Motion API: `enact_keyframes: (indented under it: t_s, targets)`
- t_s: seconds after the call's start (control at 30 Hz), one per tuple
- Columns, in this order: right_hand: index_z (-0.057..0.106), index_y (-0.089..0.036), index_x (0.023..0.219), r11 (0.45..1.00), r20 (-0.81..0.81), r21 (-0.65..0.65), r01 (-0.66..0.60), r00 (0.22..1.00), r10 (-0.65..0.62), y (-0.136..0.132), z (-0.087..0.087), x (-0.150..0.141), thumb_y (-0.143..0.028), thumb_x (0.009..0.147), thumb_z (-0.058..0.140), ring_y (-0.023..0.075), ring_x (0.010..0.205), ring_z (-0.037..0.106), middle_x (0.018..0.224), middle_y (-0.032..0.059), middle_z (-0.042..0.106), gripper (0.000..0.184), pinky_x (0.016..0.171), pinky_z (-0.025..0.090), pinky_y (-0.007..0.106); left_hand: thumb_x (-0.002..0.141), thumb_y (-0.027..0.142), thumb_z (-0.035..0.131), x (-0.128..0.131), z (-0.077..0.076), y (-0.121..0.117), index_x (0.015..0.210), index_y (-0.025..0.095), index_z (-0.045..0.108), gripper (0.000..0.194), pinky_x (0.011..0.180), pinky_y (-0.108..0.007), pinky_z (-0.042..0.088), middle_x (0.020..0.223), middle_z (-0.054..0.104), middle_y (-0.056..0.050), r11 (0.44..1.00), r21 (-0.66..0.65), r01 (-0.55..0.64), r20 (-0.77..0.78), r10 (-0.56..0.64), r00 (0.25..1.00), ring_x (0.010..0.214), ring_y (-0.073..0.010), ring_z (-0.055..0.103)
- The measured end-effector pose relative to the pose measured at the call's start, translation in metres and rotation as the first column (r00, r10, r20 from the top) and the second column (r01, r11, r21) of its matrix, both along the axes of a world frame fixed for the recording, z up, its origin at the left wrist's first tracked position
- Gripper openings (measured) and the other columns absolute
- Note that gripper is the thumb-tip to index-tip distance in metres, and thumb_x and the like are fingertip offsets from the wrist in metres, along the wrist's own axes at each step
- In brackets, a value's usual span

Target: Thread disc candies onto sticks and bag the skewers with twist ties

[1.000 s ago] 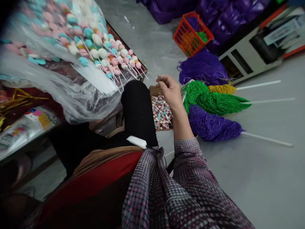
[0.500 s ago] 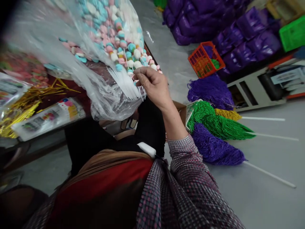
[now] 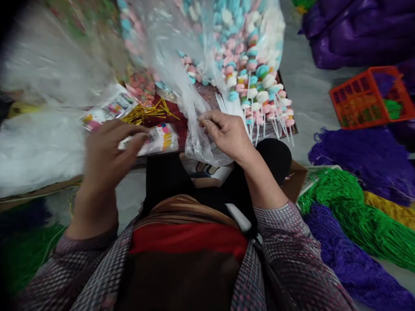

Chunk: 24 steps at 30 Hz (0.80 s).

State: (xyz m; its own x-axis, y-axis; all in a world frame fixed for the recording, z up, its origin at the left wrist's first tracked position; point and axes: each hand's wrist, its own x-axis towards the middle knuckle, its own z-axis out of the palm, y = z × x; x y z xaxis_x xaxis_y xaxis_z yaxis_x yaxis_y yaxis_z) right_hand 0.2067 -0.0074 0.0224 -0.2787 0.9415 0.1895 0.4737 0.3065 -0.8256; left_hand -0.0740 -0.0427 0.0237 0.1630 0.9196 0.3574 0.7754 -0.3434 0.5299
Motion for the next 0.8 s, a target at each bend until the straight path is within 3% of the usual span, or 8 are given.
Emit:
enact_keyframes:
  t_s: [0.07, 0.13, 0.2, 0.3, 0.47, 0.6, 0.7, 0.8]
  targets:
    - [0.076, -0.019, 0.103, 0.998, 0.042, 0.023, -0.053, 0.998, 0.052, 0.0, -0.002, -0.009, -0.057, 0.1, 0.058, 0.0164, 0.079, 0.074, 0.092, 0.0055, 0.078, 0.042, 0.076, 0.059, 0.03, 0.097, 0.046, 0.065, 0.001, -0.02, 0.013, 0.1, 0.02, 0.076, 0.028, 0.101, -0.05, 0.051, 0.099, 0.074, -0.011, 0.997, -0.039, -0.063, -0.17, 0.055, 0.984, 0.104, -0.0304, 0.068]
    - [0.077, -0.019, 0.104, 0.996, 0.071, 0.045, -0.081, 0.995, 0.077, -0.001, -0.004, -0.014, -0.051, 0.102, 0.057, 0.0175, 0.08, 0.075, 0.092, 0.0057, 0.078, 0.037, 0.077, 0.059, 0.031, 0.095, 0.042, 0.068, 0.005, -0.041, 0.027, 0.106, 0.02, 0.075, 0.026, 0.104, -0.054, 0.047, 0.112, 0.073, -0.015, 0.982, -0.106, -0.156, -0.317, 0.115, 0.941, 0.115, -0.0366, 0.064]
    - [0.077, -0.02, 0.105, 0.995, 0.087, 0.052, -0.081, 0.993, 0.076, -0.004, -0.004, -0.015, -0.045, 0.102, 0.056, 0.0185, 0.082, 0.076, 0.092, 0.0058, 0.079, 0.032, 0.08, 0.06, 0.033, 0.096, 0.038, 0.066, 0.007, -0.056, 0.036, 0.105, 0.02, 0.074, 0.022, 0.104, -0.053, 0.046, 0.115, 0.072, -0.016, 0.965, -0.176, -0.193, -0.372, 0.117, 0.921, 0.118, -0.0375, 0.063]
    - [0.077, -0.021, 0.104, 0.998, 0.1, 0.04, -0.054, 0.994, 0.049, -0.008, -0.005, -0.013, -0.04, 0.101, 0.057, 0.0194, 0.083, 0.076, 0.092, 0.0056, 0.08, 0.027, 0.081, 0.06, 0.034, 0.099, 0.032, 0.06, 0.009, -0.067, 0.043, 0.1, 0.019, 0.074, 0.019, 0.104, -0.051, 0.046, 0.114, 0.073, -0.016, 0.95, -0.222, -0.221, -0.377, 0.126, 0.918, 0.117, -0.0359, 0.064]
    - [0.078, -0.019, 0.103, 0.998, 0.078, 0.01, -0.068, 0.995, 0.067, -0.01, -0.011, -0.017, -0.034, 0.099, 0.058, 0.0181, 0.079, 0.075, 0.09, 0.0055, 0.08, 0.025, 0.078, 0.059, 0.032, 0.103, 0.033, 0.05, 0.002, -0.079, 0.046, 0.089, 0.019, 0.072, 0.03, 0.099, -0.045, 0.047, 0.102, 0.075, -0.013, 0.965, -0.149, -0.217, -0.318, 0.161, 0.934, 0.105, -0.0302, 0.066]
    - [0.078, -0.019, 0.097, 0.998, 0.027, -0.058, -0.031, 0.999, 0.033, -0.004, -0.017, -0.035, -0.045, 0.098, 0.06, 0.0187, 0.079, 0.073, 0.086, 0.0054, 0.078, 0.032, 0.077, 0.057, 0.032, 0.103, 0.042, 0.051, -0.004, -0.081, 0.043, 0.092, 0.021, 0.07, 0.03, 0.103, -0.044, 0.045, 0.099, 0.074, -0.01, 0.966, -0.005, -0.257, -0.115, 0.255, 0.96, 0.105, -0.0276, 0.065]
    - [0.077, -0.018, 0.088, 0.97, -0.13, -0.241, -0.017, 0.991, -0.015, 0.003, -0.018, -0.055, -0.065, 0.096, 0.059, 0.0182, 0.076, 0.072, 0.081, 0.0066, 0.077, 0.05, 0.07, 0.057, 0.03, 0.104, 0.047, 0.05, 0.003, -0.071, 0.037, 0.094, 0.022, 0.07, 0.033, 0.109, -0.047, 0.042, 0.103, 0.073, -0.01, 0.972, 0.082, -0.219, 0.024, 0.218, 0.976, 0.111, -0.0279, 0.065]
    - [0.076, -0.018, 0.081, 0.881, -0.339, -0.454, -0.133, 0.94, -0.032, 0.007, -0.017, -0.069, -0.076, 0.086, 0.066, 0.0157, 0.071, 0.07, 0.076, 0.0064, 0.075, 0.058, 0.065, 0.056, 0.027, 0.104, 0.045, 0.05, 0.021, -0.057, 0.03, 0.097, 0.023, 0.07, 0.031, 0.114, -0.048, 0.039, 0.111, 0.074, -0.01, 0.99, 0.109, -0.094, 0.066, 0.087, 0.994, 0.117, -0.0272, 0.065]
